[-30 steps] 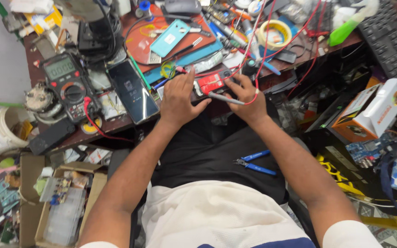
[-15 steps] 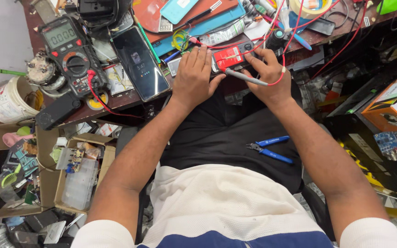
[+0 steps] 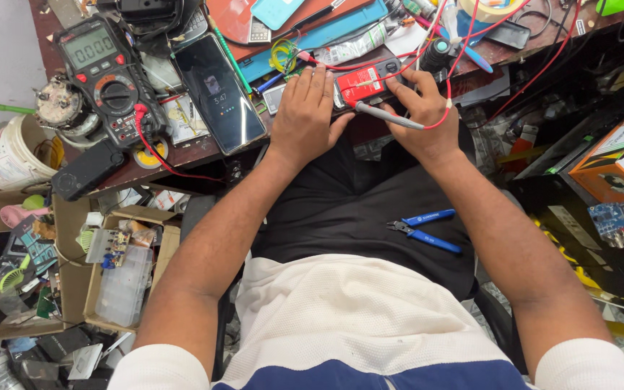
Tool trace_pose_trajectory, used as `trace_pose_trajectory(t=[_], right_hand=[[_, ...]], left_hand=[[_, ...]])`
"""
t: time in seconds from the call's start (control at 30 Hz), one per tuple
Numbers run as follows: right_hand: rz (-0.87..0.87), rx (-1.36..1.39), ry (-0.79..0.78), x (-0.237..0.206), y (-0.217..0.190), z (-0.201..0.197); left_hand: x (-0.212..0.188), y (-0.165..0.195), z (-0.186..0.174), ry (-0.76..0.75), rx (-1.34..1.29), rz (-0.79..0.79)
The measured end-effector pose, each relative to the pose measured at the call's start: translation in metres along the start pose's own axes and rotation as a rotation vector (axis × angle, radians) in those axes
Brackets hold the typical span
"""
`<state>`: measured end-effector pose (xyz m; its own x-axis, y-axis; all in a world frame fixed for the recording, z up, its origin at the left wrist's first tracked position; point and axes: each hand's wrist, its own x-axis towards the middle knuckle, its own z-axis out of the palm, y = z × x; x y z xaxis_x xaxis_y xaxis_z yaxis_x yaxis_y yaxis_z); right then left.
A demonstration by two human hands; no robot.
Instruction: The person sits at a cluttered workbench holding a disassembled phone, strips the end of a red wire with pliers, and touches multimeter probes to the phone's internal components to test it. They then handle the phone and place it on the bench.
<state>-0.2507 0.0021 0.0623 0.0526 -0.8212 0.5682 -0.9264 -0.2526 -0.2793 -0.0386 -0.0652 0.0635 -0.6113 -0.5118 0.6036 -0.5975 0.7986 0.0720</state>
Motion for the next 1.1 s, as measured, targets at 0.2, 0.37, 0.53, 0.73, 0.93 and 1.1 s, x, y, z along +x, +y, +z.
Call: trace_pose_trajectory(t=[0.2, 0.37, 0.53, 0.73, 0.93, 1.1], right_hand=[[0.029, 0.003, -0.008, 0.0, -0.003, 0.001], [0.022, 0.02, 0.0, 0.0, -0.003, 0.001], [0.003, 0.03, 0.015, 0.003, -0.005, -0.002], [0.01, 0.041, 0.026, 0.012, -0.01, -0.01], [0.003, 0.014, 0.034, 0.016, -0.016, -0.019], [0.052, 0.021, -0.01, 0.014, -0.022, -0.023]], left_hand=[[-0.001, -0.002, 0.001, -0.001, 0.002, 0.004], [-0.002, -0.001, 0.0, -0.004, 0.0, 0.001], [-0.001, 0.0, -0.002, -0.007, -0.004, -0.012], [0.006, 0.003, -0.005, -0.005, -0.006, -0.014], [0.009, 0.008, -0.008, -0.021, -0.005, -0.017], [0.007, 0.01, -0.011, -0.028, 0.006, -0.015]])
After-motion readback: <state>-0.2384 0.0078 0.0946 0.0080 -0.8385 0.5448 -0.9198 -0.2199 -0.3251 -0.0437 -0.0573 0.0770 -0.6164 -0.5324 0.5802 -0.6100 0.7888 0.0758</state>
